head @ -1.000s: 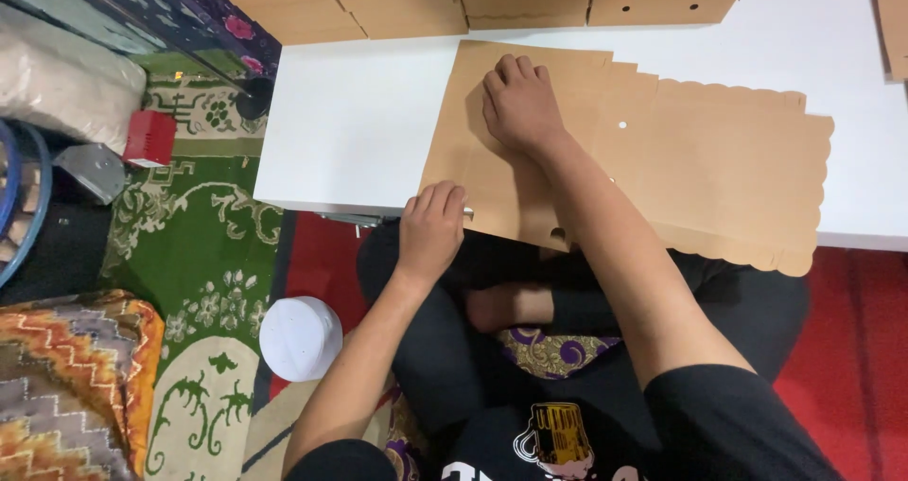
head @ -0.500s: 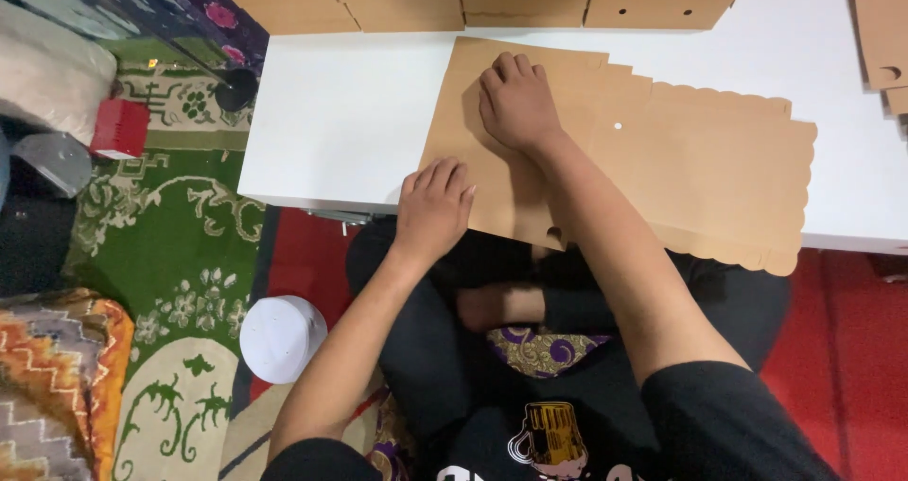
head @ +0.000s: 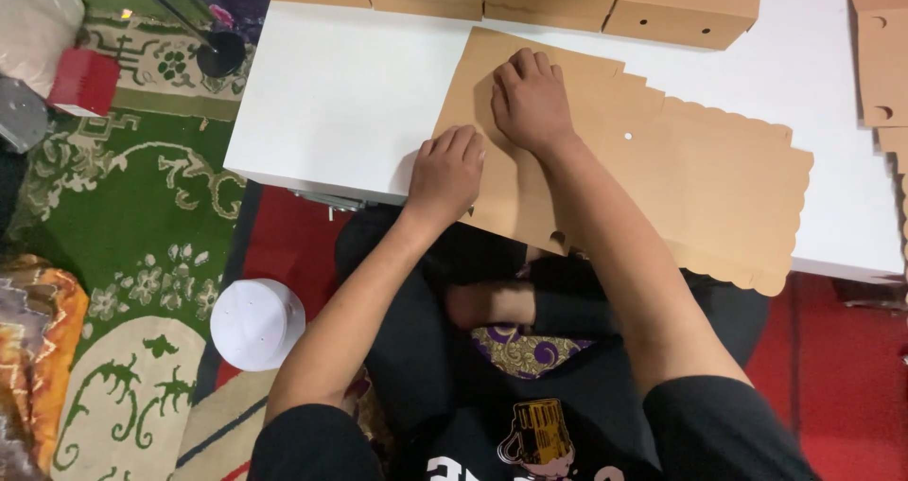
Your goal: Folding and assembling cardboard boxes from flat pre-cut sheets
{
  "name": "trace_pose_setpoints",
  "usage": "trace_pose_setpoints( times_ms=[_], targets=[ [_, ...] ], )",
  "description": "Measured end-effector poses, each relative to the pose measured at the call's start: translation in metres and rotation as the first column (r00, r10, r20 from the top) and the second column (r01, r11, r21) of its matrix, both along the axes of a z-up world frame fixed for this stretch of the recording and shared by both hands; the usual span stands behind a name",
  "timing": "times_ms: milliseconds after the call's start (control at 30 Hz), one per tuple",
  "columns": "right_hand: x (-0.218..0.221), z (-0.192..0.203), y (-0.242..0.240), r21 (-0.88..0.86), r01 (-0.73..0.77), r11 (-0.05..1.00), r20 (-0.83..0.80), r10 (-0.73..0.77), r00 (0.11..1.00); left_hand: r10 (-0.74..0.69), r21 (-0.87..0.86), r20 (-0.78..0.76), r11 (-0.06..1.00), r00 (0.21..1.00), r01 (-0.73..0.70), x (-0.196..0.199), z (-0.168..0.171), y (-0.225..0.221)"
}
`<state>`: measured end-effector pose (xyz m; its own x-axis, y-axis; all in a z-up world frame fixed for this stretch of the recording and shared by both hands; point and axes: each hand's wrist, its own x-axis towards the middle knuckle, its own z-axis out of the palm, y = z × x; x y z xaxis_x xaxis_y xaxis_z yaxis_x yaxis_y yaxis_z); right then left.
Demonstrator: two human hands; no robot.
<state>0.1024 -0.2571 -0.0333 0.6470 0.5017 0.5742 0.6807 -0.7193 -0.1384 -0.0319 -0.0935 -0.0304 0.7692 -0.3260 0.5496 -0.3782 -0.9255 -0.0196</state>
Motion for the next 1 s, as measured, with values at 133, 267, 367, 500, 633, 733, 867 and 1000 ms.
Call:
trace_pose_setpoints(
  times_ms=[133,267,367,500,633,733,867,1000],
  targets=[
    [0.000,0.001,0.001,0.014,-0.007,1.000,-0.006,0.008,1.000,-0.002,0.028,0.111,1.000,0.994,-0.001,-0.041,0.023,0.002],
    [-0.003,0.003,0.000,0.026,-0.016,1.000,0.038,0.015,0.999,-0.040,0.021,0.103,0.999,0.994,0.038,-0.070,0.040,0.007],
    [-0.003,0.003,0.000,-0.006,-0.014,1.000,0.037,0.014,0.999,-0.088,0.019,0.079,0.996,0.993,0.087,-0.084,0.042,0.011],
    [-0.002,0.000,-0.001,-0.025,-0.002,1.000,0.008,0.002,1.000,-0.083,-0.022,0.012,0.996,0.997,0.083,-0.080,0.031,0.014],
    [-0.002,-0.001,-0.001,-0.018,-0.014,1.000,0.015,0.015,1.000,-0.049,-0.030,0.036,0.998,0.998,0.050,-0.054,0.017,0.012],
    [-0.001,-0.001,-0.001,-0.025,-0.006,1.000,-0.031,0.005,1.000,-0.015,0.014,-0.035,1.000,0.999,0.015,-0.020,-0.007,0.009],
    [-0.002,0.001,0.000,-0.012,-0.017,1.000,-0.004,0.017,1.000,-0.026,0.026,-0.024,0.999,0.999,0.027,0.012,-0.004,-0.001],
    [-0.001,0.002,-0.002,-0.006,-0.015,1.000,-0.044,0.015,0.999,-0.015,0.010,-0.006,1.000,1.000,0.015,0.046,-0.012,-0.006]
  ],
)
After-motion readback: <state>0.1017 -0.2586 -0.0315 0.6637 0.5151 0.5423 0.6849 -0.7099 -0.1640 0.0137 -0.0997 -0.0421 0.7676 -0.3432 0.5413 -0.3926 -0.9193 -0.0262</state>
